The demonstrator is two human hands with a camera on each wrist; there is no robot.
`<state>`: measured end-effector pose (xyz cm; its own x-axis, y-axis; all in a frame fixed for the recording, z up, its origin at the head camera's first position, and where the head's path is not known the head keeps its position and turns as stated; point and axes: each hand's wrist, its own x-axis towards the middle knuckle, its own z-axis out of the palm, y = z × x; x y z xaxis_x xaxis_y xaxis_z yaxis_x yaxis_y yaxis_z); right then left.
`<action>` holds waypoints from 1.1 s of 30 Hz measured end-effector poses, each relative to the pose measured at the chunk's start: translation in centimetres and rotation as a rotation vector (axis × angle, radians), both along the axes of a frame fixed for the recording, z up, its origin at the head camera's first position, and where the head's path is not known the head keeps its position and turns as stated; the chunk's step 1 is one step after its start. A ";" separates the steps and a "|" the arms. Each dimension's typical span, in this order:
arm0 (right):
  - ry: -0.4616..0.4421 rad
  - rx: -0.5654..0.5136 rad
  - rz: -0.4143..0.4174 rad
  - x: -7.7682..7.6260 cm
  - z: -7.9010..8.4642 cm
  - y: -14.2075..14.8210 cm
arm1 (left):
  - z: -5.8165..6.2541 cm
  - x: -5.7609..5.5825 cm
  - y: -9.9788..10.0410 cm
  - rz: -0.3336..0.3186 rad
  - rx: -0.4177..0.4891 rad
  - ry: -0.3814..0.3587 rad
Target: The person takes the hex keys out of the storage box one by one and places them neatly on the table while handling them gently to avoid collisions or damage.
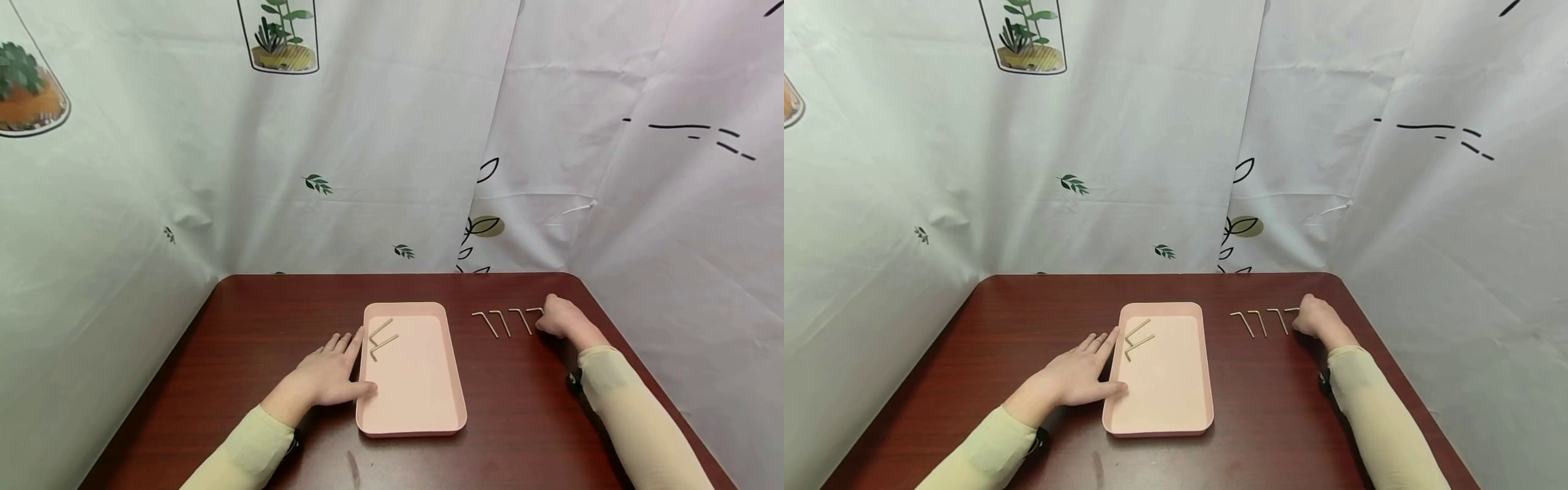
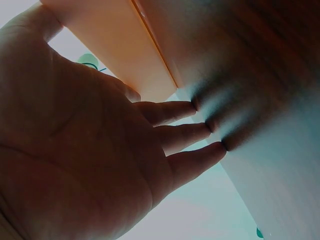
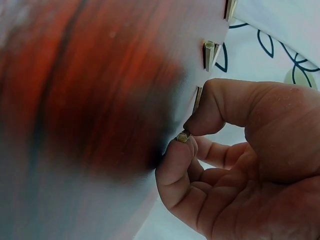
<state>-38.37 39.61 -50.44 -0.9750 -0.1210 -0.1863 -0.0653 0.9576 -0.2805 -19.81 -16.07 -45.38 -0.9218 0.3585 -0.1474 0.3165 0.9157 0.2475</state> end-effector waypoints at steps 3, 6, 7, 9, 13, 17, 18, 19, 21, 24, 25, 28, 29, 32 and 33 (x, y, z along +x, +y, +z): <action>-0.011 -0.005 0.005 0.9 1.2 -0.8 | 0.0 0.0 0.0 0.001 -0.001 0.001; -0.001 -0.029 0.047 2.1 2.3 -1.6 | 0.0 0.0 0.0 0.002 0.000 0.001; -0.010 -0.031 0.042 2.9 3.2 -2.4 | 0.0 0.0 0.0 0.002 0.000 0.000; -0.013 -0.034 0.035 3.8 4.1 -3.2 | 0.0 0.0 0.0 0.002 0.001 -0.001; -0.041 -0.022 0.002 5.0 5.8 -4.6 | -0.1 0.0 0.0 0.001 0.000 -0.005; -0.024 -0.015 0.022 4.8 5.4 -4.4 | -0.1 -0.1 0.0 0.001 0.001 -0.003; -0.020 -0.012 0.028 4.8 5.4 -4.4 | -0.2 -0.1 0.0 0.001 0.000 -0.003; -0.022 -0.010 0.023 4.8 5.4 -4.4 | -0.2 -0.1 0.0 0.001 0.000 -0.002; -0.025 -0.008 0.018 4.9 5.4 -4.4 | -0.2 -0.1 -0.1 0.001 0.000 -0.002; -0.040 -0.004 -0.001 5.5 5.8 -4.9 | -0.3 -0.1 -0.1 0.001 0.001 -0.004; -0.043 -0.006 -0.006 5.5 5.9 -5.0 | -0.3 -0.1 -0.1 0.002 0.002 -0.004; -0.041 -0.007 -0.010 5.6 5.9 -5.0 | -0.3 -0.1 -0.1 0.002 0.004 -0.006; -0.041 -0.008 -0.011 5.6 5.9 -5.0 | -0.3 -0.1 -0.1 0.003 0.005 -0.006; -0.040 -0.010 -0.016 5.4 5.7 -5.0 | -0.3 -0.1 -0.1 0.002 0.003 -0.004; -0.040 -0.010 -0.018 5.4 5.7 -5.0 | -0.3 -0.1 -0.1 0.001 0.002 -0.003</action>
<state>-32.96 34.65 -44.71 -0.9688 -0.1061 -0.2239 -0.0370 0.9556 -0.2924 -19.93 -16.16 -45.65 -0.9219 0.3576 -0.1491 0.3148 0.9157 0.2499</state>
